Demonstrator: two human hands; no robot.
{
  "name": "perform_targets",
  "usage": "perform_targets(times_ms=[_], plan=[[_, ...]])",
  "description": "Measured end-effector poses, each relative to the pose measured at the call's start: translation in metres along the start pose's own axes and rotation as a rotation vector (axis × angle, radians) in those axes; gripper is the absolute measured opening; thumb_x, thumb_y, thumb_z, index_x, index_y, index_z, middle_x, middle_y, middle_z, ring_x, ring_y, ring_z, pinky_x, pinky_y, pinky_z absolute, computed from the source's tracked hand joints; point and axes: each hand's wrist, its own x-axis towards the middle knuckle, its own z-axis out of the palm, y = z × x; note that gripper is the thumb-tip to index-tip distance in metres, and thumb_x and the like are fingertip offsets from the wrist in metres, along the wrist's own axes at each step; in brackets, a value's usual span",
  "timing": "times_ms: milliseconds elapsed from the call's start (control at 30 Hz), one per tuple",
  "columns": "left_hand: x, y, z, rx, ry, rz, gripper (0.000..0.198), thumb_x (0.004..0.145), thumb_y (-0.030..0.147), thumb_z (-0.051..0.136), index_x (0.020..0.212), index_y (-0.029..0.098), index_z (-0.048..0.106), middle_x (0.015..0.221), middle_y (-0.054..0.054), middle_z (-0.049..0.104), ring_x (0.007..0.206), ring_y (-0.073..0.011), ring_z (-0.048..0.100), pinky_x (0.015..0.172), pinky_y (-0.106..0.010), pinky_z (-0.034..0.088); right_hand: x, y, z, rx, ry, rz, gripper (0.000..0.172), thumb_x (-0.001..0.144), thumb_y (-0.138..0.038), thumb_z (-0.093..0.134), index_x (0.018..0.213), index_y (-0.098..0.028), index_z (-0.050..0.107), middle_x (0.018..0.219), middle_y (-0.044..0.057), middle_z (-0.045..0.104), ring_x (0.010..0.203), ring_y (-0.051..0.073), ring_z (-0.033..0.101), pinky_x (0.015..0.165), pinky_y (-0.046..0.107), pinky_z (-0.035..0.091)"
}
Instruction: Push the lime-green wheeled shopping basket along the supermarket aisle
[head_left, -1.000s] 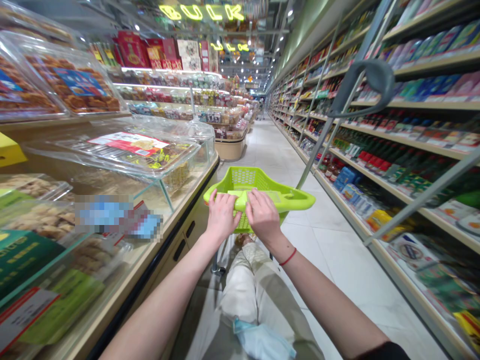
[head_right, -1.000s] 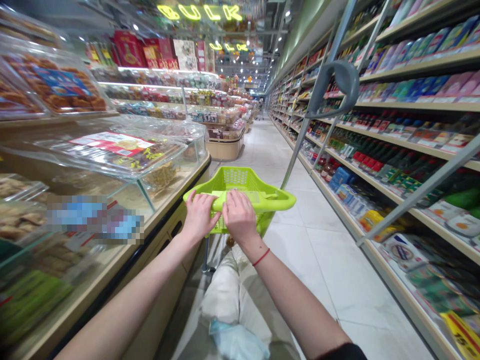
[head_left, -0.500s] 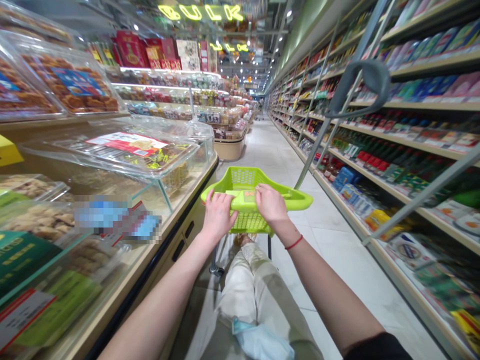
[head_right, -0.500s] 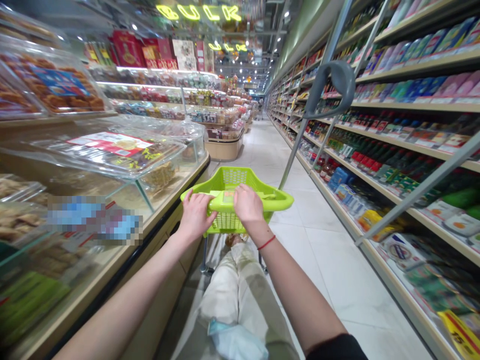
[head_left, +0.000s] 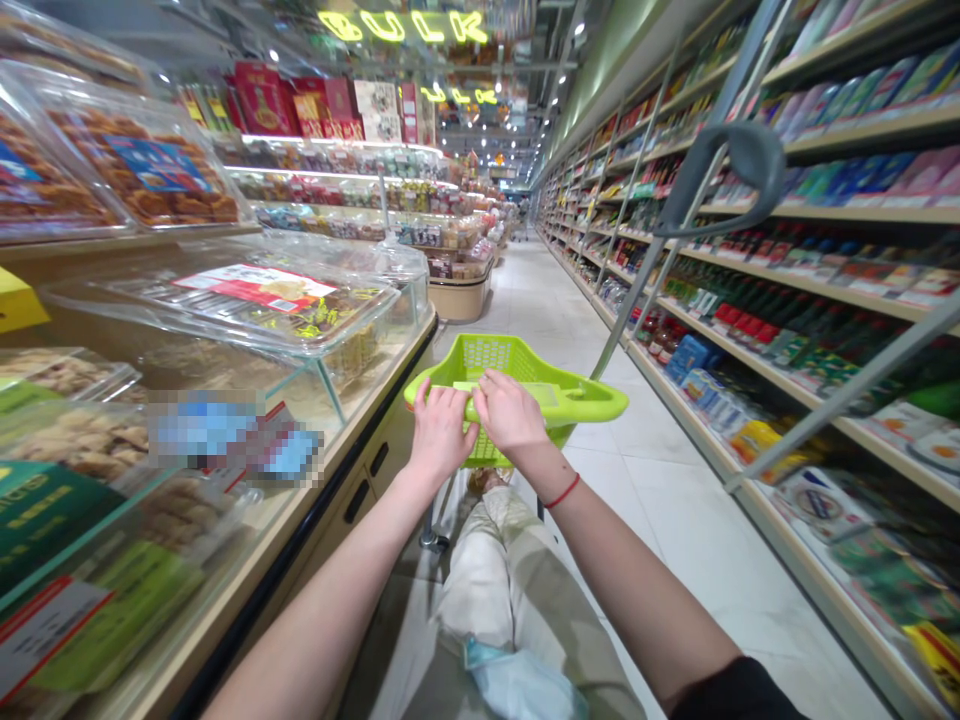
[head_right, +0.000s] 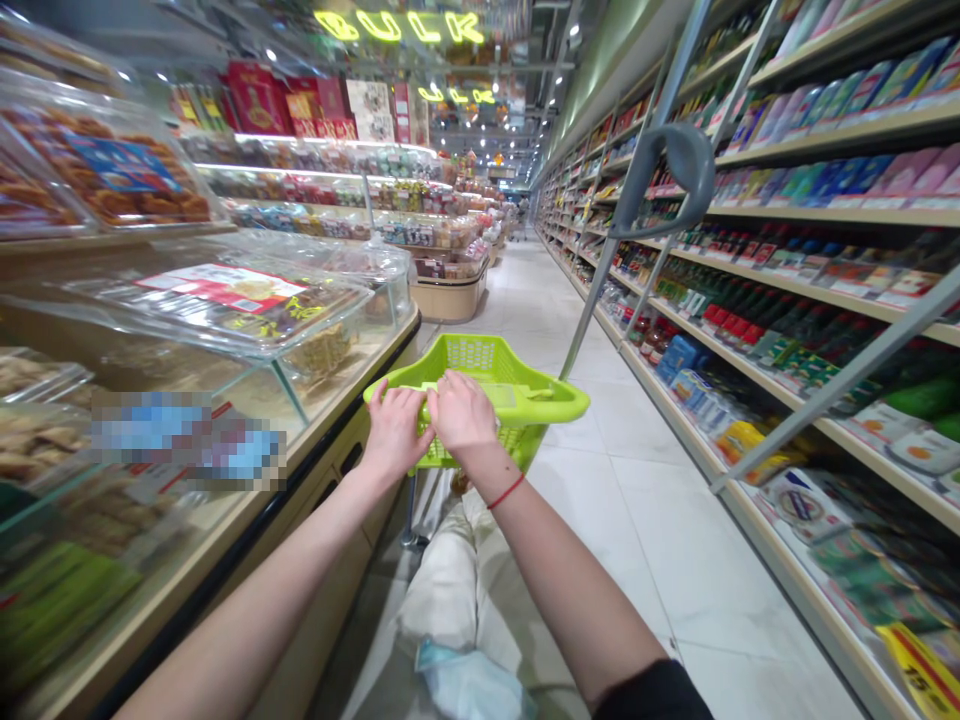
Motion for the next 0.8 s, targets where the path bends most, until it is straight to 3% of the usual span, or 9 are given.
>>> perform_targets(times_ms=[200, 367, 600, 700, 800], plan=[[0.001, -0.001, 0.002, 0.0, -0.008, -0.006, 0.03, 0.077, 0.024, 0.06, 0.108, 0.021, 0.061, 0.099, -0.008, 0.067, 0.105, -0.029, 0.057, 0.117, -0.054, 0.024, 0.028, 0.0, -0.014, -0.04, -0.221, 0.141, 0.033, 0.098, -0.025, 0.045, 0.091, -0.013, 0.075, 0.1, 0.017, 0.075, 0.093, 0.024, 0.072, 0.082, 0.03, 0.052], [0.001, -0.001, 0.004, -0.007, -0.002, -0.003, 0.031, 0.078, 0.022, 0.06, 0.109, 0.021, 0.061, 0.101, -0.007, 0.067, 0.105, -0.0286, 0.058, 0.117, -0.054, 0.025, 0.033, 0.032, -0.022, -0.11, -0.27, 0.29, 0.033, 0.096, -0.022, 0.047, 0.09, -0.008, 0.076, 0.091, 0.021, 0.076, 0.09, 0.026, 0.073, 0.081, 0.03, 0.051], [0.001, 0.001, 0.003, 0.0, 0.002, -0.012, 0.03, 0.078, 0.022, 0.061, 0.108, 0.021, 0.06, 0.101, -0.008, 0.067, 0.105, -0.03, 0.057, 0.117, -0.055, 0.025, 0.0, 0.084, -0.028, -0.155, -0.076, 0.391, 0.038, 0.097, -0.025, 0.044, 0.086, -0.011, 0.076, 0.088, 0.02, 0.075, 0.086, 0.029, 0.073, 0.086, 0.036, 0.052], [0.001, 0.002, 0.003, 0.007, 0.003, -0.016, 0.03, 0.078, 0.022, 0.06, 0.108, 0.021, 0.06, 0.101, -0.008, 0.067, 0.105, -0.03, 0.057, 0.117, -0.055, 0.024, -0.013, 0.078, -0.019, -0.097, 0.068, 0.367, 0.037, 0.098, -0.023, 0.04, 0.094, -0.012, 0.075, 0.103, 0.019, 0.073, 0.095, 0.028, 0.071, 0.09, 0.037, 0.052], [0.001, 0.003, 0.003, 0.002, 0.001, -0.021, 0.031, 0.078, 0.022, 0.06, 0.108, 0.022, 0.059, 0.101, -0.008, 0.066, 0.105, -0.0304, 0.057, 0.116, -0.056, 0.024, -0.02, 0.057, -0.004, -0.022, 0.207, 0.288, 0.036, 0.098, -0.02, 0.039, 0.105, -0.011, 0.073, 0.117, 0.019, 0.069, 0.11, 0.028, 0.064, 0.101, 0.042, 0.049]])
